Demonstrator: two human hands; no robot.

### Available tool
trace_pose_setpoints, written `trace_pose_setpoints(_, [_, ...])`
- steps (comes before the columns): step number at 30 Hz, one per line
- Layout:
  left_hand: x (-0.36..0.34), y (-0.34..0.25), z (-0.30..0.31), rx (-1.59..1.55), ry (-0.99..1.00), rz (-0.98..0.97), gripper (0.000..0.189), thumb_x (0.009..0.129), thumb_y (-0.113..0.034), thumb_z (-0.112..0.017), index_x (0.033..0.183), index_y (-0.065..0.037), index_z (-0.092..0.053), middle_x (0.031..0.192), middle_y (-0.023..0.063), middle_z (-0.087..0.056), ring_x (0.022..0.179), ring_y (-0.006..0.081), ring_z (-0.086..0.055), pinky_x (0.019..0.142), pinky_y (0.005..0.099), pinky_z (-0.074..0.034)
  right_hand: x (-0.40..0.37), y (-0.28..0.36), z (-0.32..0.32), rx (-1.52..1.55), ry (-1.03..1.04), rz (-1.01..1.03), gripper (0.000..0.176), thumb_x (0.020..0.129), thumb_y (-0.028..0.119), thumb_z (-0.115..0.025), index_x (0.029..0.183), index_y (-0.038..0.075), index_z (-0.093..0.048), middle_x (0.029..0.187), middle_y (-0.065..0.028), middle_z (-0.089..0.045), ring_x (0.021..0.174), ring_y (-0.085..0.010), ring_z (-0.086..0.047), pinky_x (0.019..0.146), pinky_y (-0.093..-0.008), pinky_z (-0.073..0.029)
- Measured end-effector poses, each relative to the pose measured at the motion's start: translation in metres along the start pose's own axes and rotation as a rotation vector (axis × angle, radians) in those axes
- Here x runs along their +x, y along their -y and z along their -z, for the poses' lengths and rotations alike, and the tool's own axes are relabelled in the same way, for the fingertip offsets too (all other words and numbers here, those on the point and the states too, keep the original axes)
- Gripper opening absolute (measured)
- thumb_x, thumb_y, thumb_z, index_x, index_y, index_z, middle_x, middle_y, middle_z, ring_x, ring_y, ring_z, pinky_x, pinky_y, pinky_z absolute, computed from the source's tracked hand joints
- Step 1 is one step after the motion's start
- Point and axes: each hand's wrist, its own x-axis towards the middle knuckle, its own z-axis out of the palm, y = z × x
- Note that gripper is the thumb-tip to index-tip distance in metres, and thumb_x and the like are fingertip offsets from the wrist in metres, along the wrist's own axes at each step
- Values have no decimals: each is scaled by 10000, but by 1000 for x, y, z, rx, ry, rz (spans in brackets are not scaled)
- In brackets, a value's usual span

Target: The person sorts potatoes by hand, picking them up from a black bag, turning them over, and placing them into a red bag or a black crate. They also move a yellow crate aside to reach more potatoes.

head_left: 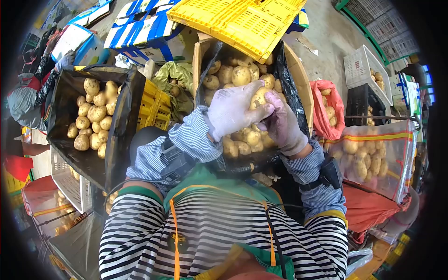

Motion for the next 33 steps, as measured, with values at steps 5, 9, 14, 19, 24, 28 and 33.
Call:
trace_pose_setpoints(5, [1,28,-18,-391,-99,50,311,1001,-251,-562,1153,7,-643,944,186,-715,805,218,-695,732,312,-538,-3,42,-20,542,14,-142,451,1032,428,-390,1304,85,-499,863,-73,-559,593,-83,-481,492,-226,-421])
trace_pose_setpoints(9, [10,4,-3,-660,-347,-1,281,972,-81,-586,1232,22,-609,1089,95,-672,969,99,-624,817,251,-523,7,37,2,1368,484,-403,573,987,586,-334,1158,100,-584,988,-131,-627,526,-92,-444,383,-215,-348])
trace_pose_setpoints(14, [0,-4,5,-770,58,13,636,843,-103,-726,1409,9,-461,1347,145,-535,1217,174,-523,972,310,-482,11,8,5,1438,528,-393,665,1007,593,-327,1322,36,-506,1105,-92,-635,657,-132,-611,556,-254,-521])
trace_pose_setpoints(19, [-4,-2,7,3,-90,-126,637,779,-385,-766,1313,-97,-571,1149,193,-608,1086,348,-570,952,424,-432,6,17,-3,408,320,-119,592,1089,417,-168,1460,-12,-338,1283,-91,-573,1045,-138,-616,938,-278,-487])
trace_pose_setpoints(24, [1,29,-34,-145,-301,-166,347,909,-361,-642,1111,-84,-696,971,137,-657,991,335,-609,855,426,-476,2,8,2,310,268,-131,484,1054,486,-311,1400,161,-407,1105,-36,-620,973,-188,-631,682,-300,-543])
trace_pose_setpoints(28, [-6,10,-10,-127,-148,-289,847,735,-385,-794,1425,-52,-433,1195,248,-551,1126,389,-567,989,435,-450,-1,57,-29,528,292,-186,576,1037,551,-289,1428,145,-409,1126,-72,-655,869,-190,-659,616,-269,-534])
trace_pose_setpoints(33, [-14,20,48,-877,-322,95,560,864,-409,-691,1248,-23,-559,1033,130,-627,901,257,-666,747,345,-562,2,42,-19,466,275,-346,800,980,694,-262,1403,39,-445,1140,-158,-681,877,-217,-704,625,-258,-549])
